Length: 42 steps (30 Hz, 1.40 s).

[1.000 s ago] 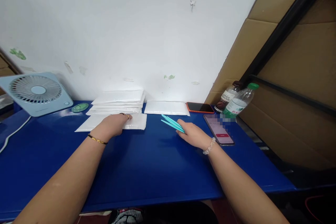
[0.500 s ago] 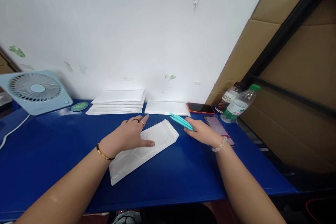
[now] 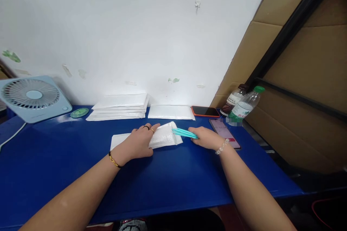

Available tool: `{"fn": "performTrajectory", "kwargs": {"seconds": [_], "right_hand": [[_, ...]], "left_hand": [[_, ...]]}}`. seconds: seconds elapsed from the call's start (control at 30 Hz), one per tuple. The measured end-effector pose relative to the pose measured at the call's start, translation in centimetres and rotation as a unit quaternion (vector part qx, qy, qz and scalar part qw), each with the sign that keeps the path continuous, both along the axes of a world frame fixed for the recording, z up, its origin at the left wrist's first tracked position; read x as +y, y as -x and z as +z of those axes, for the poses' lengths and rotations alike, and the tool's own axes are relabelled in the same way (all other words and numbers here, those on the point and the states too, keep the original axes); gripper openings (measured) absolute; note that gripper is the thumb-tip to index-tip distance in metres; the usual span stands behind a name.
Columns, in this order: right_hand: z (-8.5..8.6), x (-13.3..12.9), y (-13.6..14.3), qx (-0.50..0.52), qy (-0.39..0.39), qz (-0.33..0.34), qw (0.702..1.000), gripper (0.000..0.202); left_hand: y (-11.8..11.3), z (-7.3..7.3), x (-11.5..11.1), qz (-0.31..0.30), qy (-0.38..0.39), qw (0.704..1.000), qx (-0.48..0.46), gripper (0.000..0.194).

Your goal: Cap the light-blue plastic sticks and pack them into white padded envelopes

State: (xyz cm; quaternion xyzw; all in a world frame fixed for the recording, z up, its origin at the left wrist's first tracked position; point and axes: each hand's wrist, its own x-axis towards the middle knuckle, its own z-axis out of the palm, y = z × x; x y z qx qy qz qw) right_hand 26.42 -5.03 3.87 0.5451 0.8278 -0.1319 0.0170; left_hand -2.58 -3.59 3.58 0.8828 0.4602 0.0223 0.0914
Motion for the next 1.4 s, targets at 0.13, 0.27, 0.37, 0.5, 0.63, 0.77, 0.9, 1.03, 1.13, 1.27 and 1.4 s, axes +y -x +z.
{"fn": "performTrajectory", "kwargs": {"seconds": [0.13, 0.27, 0.37, 0.5, 0.63, 0.77, 0.9, 1.03, 1.13, 1.27, 1.4], "right_hand": [[-0.1, 0.0, 0.0, -0.066, -0.040, -0.011, 0.997, 0.016], [0.3, -0.5, 0.7, -0.096, -0.085, 0.002, 0.992, 0.020], [0.6, -0.7, 0.8, -0.093, -0.104, 0.002, 0.990, 0.022], [0.6, -0.5, -0.3, -0.085, -0.086, -0.025, 0.992, 0.018], [0.6, -0.3, -0.6, -0.088, -0.108, -0.021, 0.990, 0.019], [0.7, -0.7, 0.8, -0.115, -0.146, -0.006, 0.983, 0.023], [1.4, -1.1, 2.7, -0.132, -0.157, 0.021, 0.979, 0.020], [3.1, -0.8, 4.6, -0.126, -0.133, 0.043, 0.982, 0.019], [4.8, -0.2, 5.8, -0.142, -0.118, 0.074, 0.980, 0.022], [6.6, 0.3, 5.9, -0.145, -0.126, 0.100, 0.976, 0.021], [7.6, 0.4, 4.3, -0.141, -0.121, 0.073, 0.980, 0.019]], "left_hand": [[0.1, -0.3, 0.5, -0.019, -0.003, 0.999, -0.035, 0.090], [0.0, -0.2, 0.8, -0.022, 0.020, 0.998, -0.061, 0.090], [0.2, 0.1, 1.1, -0.015, 0.048, 0.996, -0.075, 0.089], [0.6, 0.3, 1.6, -0.020, 0.070, 0.990, -0.119, 0.087], [0.9, 0.0, 2.1, -0.035, 0.072, 0.984, -0.159, 0.086], [0.8, -0.1, 2.1, -0.048, 0.073, 0.979, -0.181, 0.085], [0.2, -0.2, 1.6, -0.073, 0.051, 0.982, -0.168, 0.081], [-0.7, -0.6, 1.0, -0.091, 0.023, 0.987, -0.128, 0.088], [-0.9, -0.4, 0.7, -0.089, 0.016, 0.990, -0.110, 0.089], [-0.3, 0.5, 0.9, -0.073, 0.022, 0.984, -0.158, 0.083], [0.7, 0.9, 1.6, -0.074, 0.050, 0.970, -0.227, 0.081]]}}
